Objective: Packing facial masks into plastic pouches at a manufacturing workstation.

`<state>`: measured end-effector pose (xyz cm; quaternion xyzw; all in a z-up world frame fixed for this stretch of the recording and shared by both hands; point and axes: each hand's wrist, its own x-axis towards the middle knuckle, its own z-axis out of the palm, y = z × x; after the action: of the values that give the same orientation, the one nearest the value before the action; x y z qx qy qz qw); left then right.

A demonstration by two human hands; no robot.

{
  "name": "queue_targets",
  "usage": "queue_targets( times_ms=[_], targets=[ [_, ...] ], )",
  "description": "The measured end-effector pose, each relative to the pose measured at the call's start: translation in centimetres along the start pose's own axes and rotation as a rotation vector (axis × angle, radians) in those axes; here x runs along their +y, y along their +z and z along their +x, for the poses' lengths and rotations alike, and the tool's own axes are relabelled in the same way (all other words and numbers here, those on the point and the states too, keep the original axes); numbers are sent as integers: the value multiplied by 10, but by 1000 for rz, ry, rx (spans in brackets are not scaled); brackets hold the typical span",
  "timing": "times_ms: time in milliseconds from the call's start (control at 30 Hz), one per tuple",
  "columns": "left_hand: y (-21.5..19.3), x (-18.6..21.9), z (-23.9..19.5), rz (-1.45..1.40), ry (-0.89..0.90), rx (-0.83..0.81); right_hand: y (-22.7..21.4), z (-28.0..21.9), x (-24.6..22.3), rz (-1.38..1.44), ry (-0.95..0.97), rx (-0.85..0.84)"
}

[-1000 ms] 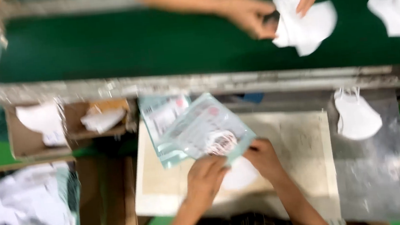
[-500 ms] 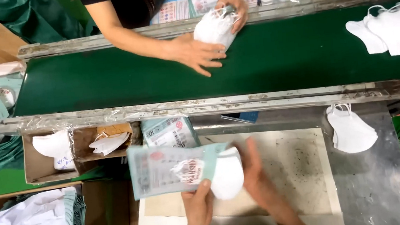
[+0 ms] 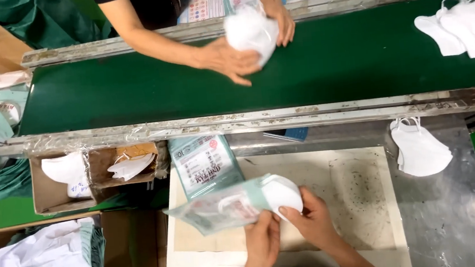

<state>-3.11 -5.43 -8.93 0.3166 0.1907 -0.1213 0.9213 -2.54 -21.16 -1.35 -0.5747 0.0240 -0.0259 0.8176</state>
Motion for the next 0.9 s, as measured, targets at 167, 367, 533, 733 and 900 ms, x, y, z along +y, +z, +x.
queue_targets(
  times_ms=[167,367,533,733,900],
  targets=[
    [26,15,-1,27,55,-22,2,4,-23,-108,-24,27],
    [37,4,-20,21,-108,-123,-12,22,-56,-290,-28,-178],
    [99,104,-62,1140,14,-928,-30,22,-82,-569,51,-311],
    [124,160,-67,1633,534,-488,-22,14,-80,-534,88,-499],
    [118,136,-65,1678,397,-543,-17,2,-35,-799,-27,-729]
  ],
)
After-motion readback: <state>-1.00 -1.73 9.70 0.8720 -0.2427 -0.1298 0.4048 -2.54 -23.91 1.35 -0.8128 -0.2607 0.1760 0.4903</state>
